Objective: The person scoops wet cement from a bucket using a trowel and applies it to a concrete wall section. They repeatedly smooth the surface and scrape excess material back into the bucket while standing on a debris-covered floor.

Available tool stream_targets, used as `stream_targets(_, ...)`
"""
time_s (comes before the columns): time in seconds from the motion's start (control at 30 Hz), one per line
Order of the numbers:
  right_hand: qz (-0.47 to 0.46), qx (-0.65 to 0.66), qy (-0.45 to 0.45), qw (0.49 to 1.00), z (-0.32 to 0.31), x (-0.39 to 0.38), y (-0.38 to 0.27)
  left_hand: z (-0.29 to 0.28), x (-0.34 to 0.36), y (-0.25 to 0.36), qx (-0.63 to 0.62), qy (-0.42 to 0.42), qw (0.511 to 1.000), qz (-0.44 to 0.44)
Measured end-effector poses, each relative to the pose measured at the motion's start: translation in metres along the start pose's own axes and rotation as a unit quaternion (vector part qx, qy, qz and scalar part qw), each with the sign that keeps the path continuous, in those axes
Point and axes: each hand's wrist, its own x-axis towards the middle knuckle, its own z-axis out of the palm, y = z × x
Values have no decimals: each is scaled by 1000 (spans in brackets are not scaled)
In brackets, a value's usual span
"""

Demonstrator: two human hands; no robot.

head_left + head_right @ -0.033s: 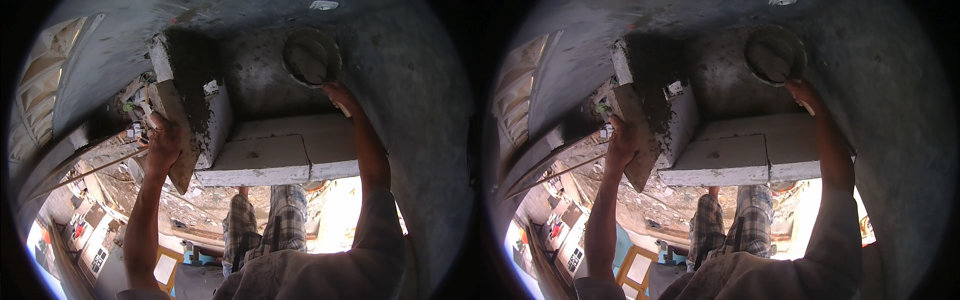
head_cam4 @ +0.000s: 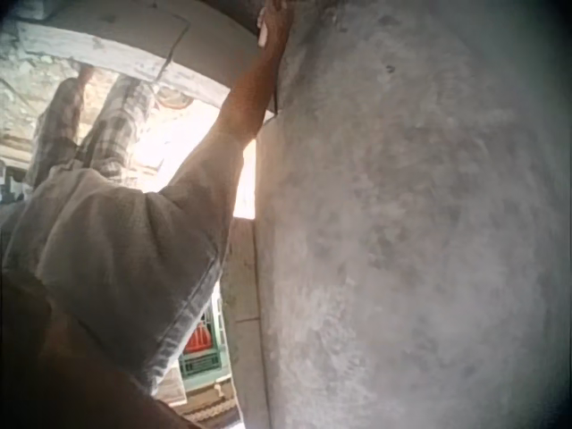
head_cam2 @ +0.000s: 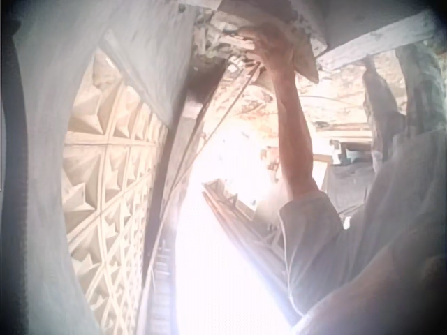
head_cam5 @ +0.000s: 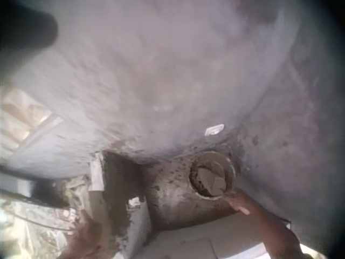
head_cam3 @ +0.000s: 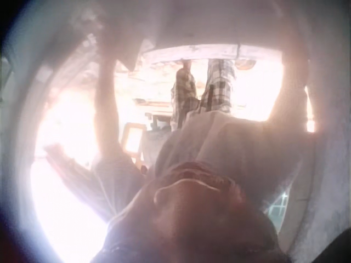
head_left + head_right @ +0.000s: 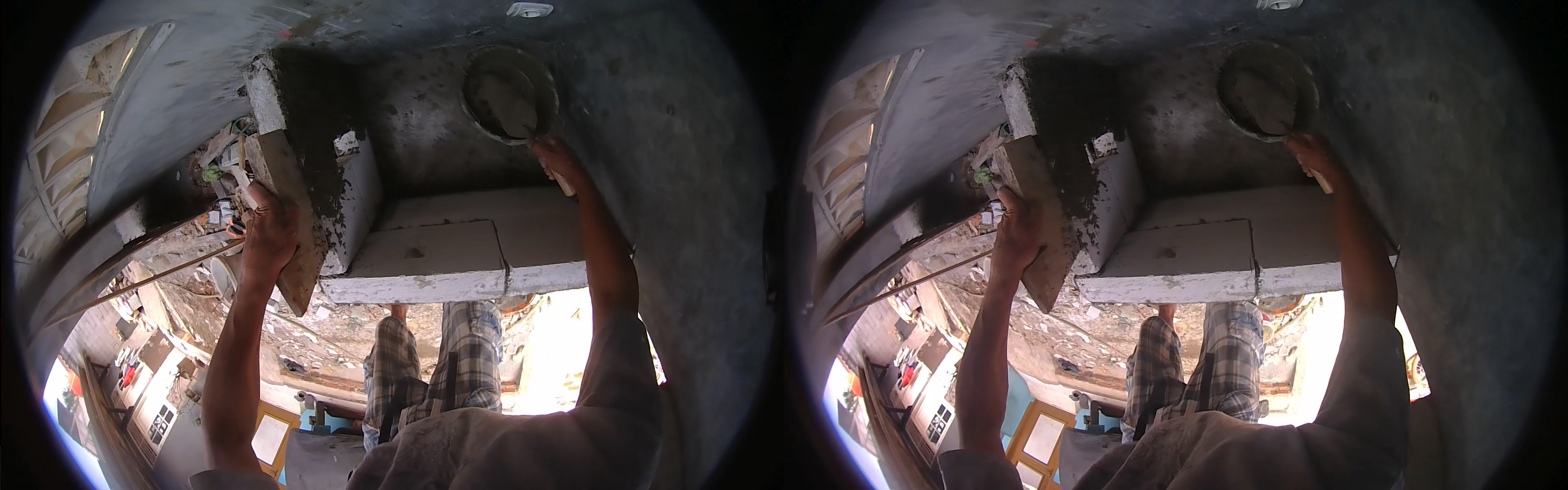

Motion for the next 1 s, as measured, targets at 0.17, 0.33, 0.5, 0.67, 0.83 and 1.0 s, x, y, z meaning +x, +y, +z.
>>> stream_targets(0.17,2,94,55,994,14,-30,11,2,2,3,10,31,998,51)
stream_targets(0.33,-41,165,47,984,24,-73,-8,2,7,1,32,-21,999,-10)
stream_targets(0.5,-73,182,51,979,54,-130,-42,7,12,-8,6,15,1000,-2)
stream_targets(0.67,-120,300,6,946,100,-194,-67,16,23,-29,71,-3,997,24)
stream_targets(0.83,-71,440,-43,894,139,-239,-72,33,37,-61,313,37,933,175)
stream_targets(1.0,-58,429,5,902,145,-264,-50,38,18,-75,218,23,962,165)
